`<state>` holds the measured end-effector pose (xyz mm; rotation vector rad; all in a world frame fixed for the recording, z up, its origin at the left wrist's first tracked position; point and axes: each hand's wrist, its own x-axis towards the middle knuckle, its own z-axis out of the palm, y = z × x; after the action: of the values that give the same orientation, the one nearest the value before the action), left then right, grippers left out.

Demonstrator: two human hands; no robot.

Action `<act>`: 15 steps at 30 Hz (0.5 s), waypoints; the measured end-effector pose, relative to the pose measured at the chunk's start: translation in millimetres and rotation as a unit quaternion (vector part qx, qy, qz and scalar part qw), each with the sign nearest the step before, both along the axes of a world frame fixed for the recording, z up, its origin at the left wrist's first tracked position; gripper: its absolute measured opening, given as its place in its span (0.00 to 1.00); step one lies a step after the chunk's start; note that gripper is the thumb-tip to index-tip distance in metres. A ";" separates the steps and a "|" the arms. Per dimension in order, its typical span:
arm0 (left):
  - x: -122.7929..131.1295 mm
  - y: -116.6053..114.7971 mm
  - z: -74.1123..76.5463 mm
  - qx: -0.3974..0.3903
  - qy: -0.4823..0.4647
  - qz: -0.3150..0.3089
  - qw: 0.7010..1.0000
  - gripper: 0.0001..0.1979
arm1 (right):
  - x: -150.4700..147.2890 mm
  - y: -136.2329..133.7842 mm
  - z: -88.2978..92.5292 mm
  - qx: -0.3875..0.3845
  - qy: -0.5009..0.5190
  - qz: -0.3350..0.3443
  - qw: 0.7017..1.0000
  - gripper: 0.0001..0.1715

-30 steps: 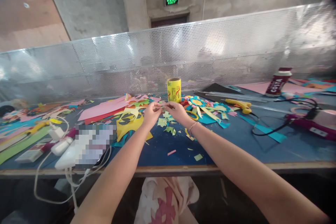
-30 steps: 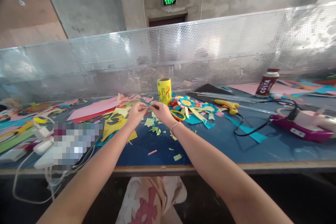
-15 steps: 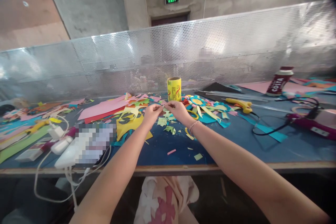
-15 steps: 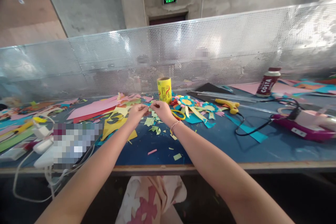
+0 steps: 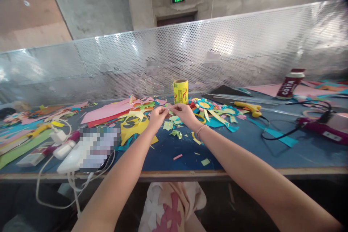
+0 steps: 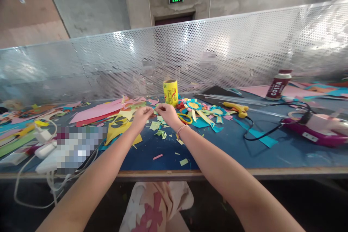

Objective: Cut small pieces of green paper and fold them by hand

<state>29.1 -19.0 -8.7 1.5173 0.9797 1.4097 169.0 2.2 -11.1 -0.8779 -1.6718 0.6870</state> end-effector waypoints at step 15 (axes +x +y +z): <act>-1.1 -3.3 2.4 -0.067 -0.080 -0.030 0.994 0.11 | 3.2 -6.1 4.2 -0.005 -0.012 0.012 1.000 0.12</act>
<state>28.0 -22.4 -6.2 1.3041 0.9031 1.3725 172.2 -3.8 -6.9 -0.8773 -1.7043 0.7029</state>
